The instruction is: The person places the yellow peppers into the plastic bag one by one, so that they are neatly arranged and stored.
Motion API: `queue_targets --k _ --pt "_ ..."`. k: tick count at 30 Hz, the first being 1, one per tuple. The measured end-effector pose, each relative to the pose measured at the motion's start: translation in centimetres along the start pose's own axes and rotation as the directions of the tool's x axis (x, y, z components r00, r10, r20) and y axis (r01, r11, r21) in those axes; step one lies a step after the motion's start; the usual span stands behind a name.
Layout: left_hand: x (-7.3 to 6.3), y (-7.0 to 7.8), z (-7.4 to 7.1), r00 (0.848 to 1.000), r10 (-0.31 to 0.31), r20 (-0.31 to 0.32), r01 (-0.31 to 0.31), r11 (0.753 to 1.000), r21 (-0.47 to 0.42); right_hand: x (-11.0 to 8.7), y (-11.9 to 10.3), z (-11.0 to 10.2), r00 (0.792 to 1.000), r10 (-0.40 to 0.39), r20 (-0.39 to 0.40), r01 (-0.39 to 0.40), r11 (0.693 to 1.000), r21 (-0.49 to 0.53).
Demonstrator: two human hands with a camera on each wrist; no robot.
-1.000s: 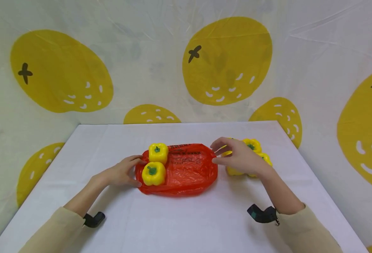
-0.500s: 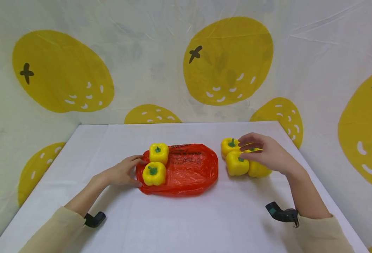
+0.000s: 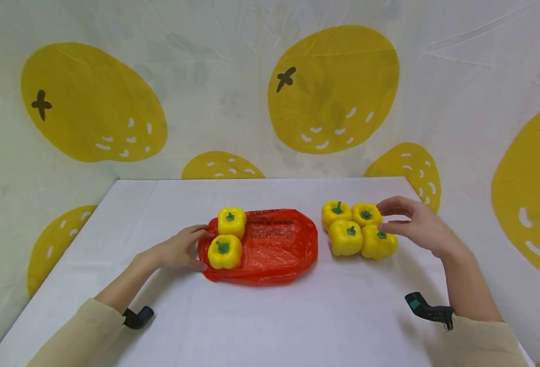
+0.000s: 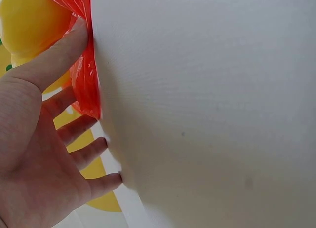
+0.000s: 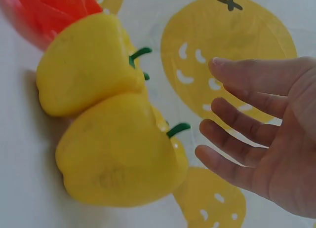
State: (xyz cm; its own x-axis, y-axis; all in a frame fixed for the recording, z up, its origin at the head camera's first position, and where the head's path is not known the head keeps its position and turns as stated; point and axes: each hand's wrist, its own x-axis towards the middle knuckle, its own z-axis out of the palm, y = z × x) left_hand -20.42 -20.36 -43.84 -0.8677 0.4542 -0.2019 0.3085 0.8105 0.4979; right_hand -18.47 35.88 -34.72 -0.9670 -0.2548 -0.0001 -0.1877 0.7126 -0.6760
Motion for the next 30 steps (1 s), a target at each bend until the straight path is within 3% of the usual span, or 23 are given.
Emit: queue_targets --k 7,16,30 --pt "-0.1 0.4 -0.2 1.000 0.009 -0.003 -0.009 1.000 0.007 -0.4 1.6 -0.5 0.996 0.050 0.074 -0.049 0.999 -0.017" --pt "-0.1 0.4 -0.2 1.000 -0.001 0.002 0.001 1.000 0.001 -0.6 3.2 -0.3 0.982 0.026 0.185 -0.026 1.000 0.000" --pt "-0.1 0.4 -0.2 1.000 -0.004 0.006 0.004 1.000 -0.001 -0.7 3.8 0.5 0.971 0.028 0.235 -0.032 0.999 0.016"
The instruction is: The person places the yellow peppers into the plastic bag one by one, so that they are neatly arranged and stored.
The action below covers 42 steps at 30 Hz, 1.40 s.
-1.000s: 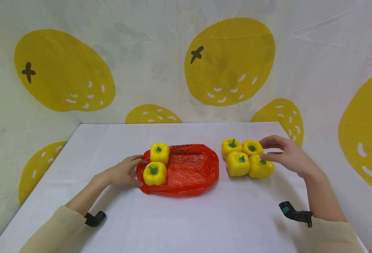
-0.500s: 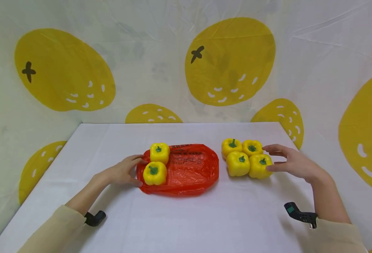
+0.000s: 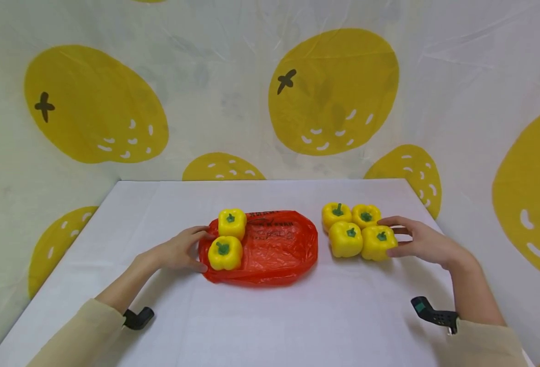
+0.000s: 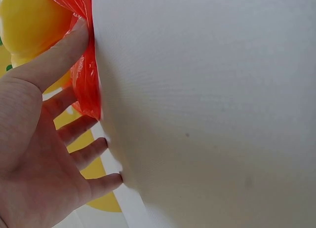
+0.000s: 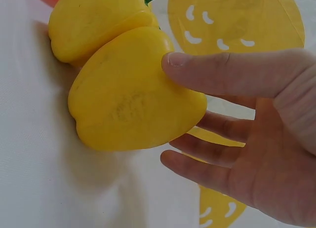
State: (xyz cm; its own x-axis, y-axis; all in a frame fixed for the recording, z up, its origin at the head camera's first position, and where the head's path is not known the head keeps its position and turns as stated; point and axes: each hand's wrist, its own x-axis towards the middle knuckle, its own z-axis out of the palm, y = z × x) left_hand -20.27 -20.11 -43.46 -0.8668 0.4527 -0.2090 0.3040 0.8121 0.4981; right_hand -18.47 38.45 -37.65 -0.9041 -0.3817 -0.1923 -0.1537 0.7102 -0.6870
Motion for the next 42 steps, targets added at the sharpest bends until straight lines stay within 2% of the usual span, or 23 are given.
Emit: queue_targets --k 21,34,42 --pt "-0.1 0.0 0.5 1.000 -0.004 0.000 0.004 1.000 -0.002 -0.2 -0.3 -0.1 1.000 0.029 -0.006 -0.029 0.999 -0.027" --pt "-0.1 0.1 0.2 1.000 0.000 -0.007 0.000 1.000 0.000 -1.0 -1.5 -1.7 0.999 0.043 -0.026 -0.045 0.996 -0.075" --pt "-0.1 0.1 0.0 1.000 0.004 -0.007 -0.004 1.000 0.002 -1.3 -2.3 -2.7 0.998 0.003 -0.064 -0.009 0.994 -0.106"
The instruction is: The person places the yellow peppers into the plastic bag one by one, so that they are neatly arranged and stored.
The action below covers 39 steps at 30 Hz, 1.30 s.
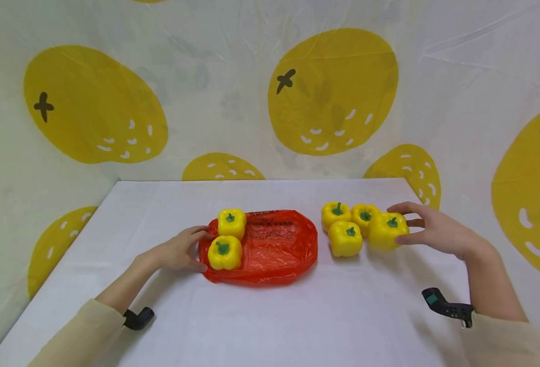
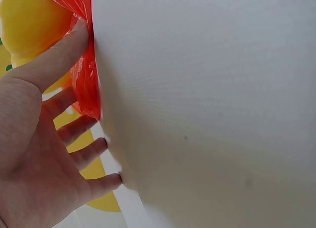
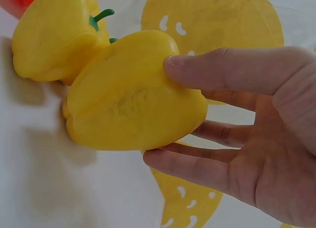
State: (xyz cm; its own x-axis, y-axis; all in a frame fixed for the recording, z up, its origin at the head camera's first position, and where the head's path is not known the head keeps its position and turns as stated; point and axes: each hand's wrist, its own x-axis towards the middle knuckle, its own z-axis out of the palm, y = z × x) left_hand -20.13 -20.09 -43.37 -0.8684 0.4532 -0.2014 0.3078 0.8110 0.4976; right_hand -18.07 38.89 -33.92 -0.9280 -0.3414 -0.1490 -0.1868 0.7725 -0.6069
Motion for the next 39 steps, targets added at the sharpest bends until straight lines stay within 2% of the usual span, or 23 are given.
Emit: queue_targets --k 16,31,39 --pt "0.1 -0.1 0.0 1.000 0.000 -0.001 0.000 1.000 0.006 0.2 -2.7 -1.2 0.997 -0.017 -0.075 0.017 1.000 -0.005" --pt "0.1 -0.2 0.1 1.000 0.004 -0.001 -0.004 1.000 -0.005 2.3 -5.7 0.3 0.992 -0.028 -0.123 0.036 0.998 0.058" --pt "0.0 -0.3 0.1 1.000 0.004 -0.002 -0.004 1.000 -0.004 3.9 -7.2 1.4 0.988 -0.038 -0.152 0.044 0.998 0.037"
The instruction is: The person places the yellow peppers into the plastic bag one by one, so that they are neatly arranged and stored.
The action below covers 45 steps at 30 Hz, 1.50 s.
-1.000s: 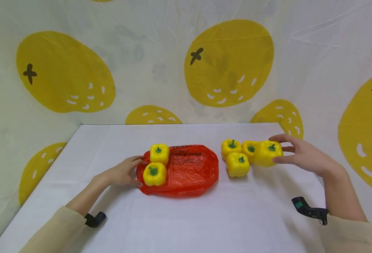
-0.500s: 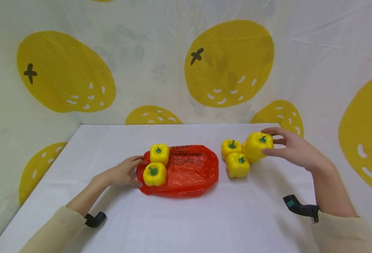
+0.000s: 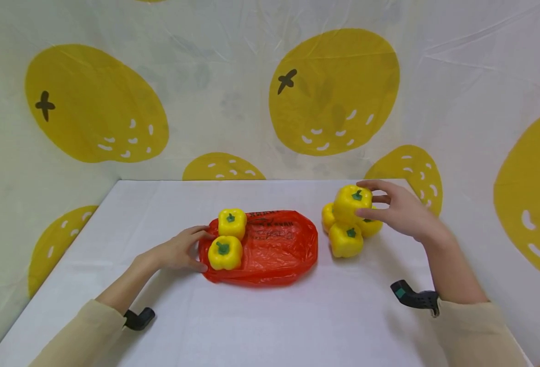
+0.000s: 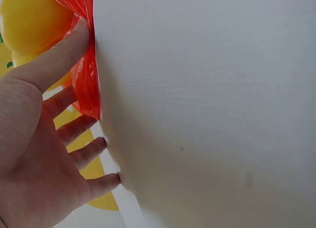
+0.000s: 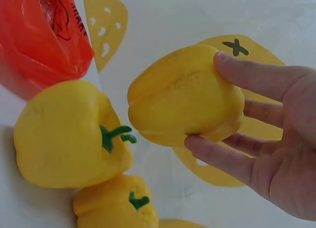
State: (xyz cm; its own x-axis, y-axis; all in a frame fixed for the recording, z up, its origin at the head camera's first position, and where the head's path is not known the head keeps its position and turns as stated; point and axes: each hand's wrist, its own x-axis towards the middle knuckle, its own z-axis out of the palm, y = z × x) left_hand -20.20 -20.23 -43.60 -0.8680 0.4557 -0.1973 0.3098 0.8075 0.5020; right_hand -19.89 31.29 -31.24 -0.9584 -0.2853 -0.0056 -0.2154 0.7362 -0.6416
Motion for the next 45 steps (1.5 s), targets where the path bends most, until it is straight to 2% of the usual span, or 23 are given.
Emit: queue_targets --k 17,30,39,45 --pt "0.0 0.0 0.1 1.000 -0.006 -0.003 0.006 1.000 -0.012 3.1 -2.5 3.5 0.994 -0.085 0.075 0.080 0.995 0.066" --pt "0.1 -0.1 0.1 1.000 -0.009 0.003 0.009 1.000 -0.012 5.5 -4.7 6.7 0.987 -0.096 0.130 0.085 0.993 0.085" --pt "0.1 -0.3 0.1 1.000 -0.003 0.001 0.003 1.000 -0.018 6.9 -5.7 9.6 0.971 -0.164 0.175 0.145 0.982 0.120" --pt "0.1 -0.4 0.1 1.000 0.003 0.001 -0.003 1.000 -0.012 7.6 -6.2 11.4 0.966 -0.175 0.192 0.154 0.981 0.121"
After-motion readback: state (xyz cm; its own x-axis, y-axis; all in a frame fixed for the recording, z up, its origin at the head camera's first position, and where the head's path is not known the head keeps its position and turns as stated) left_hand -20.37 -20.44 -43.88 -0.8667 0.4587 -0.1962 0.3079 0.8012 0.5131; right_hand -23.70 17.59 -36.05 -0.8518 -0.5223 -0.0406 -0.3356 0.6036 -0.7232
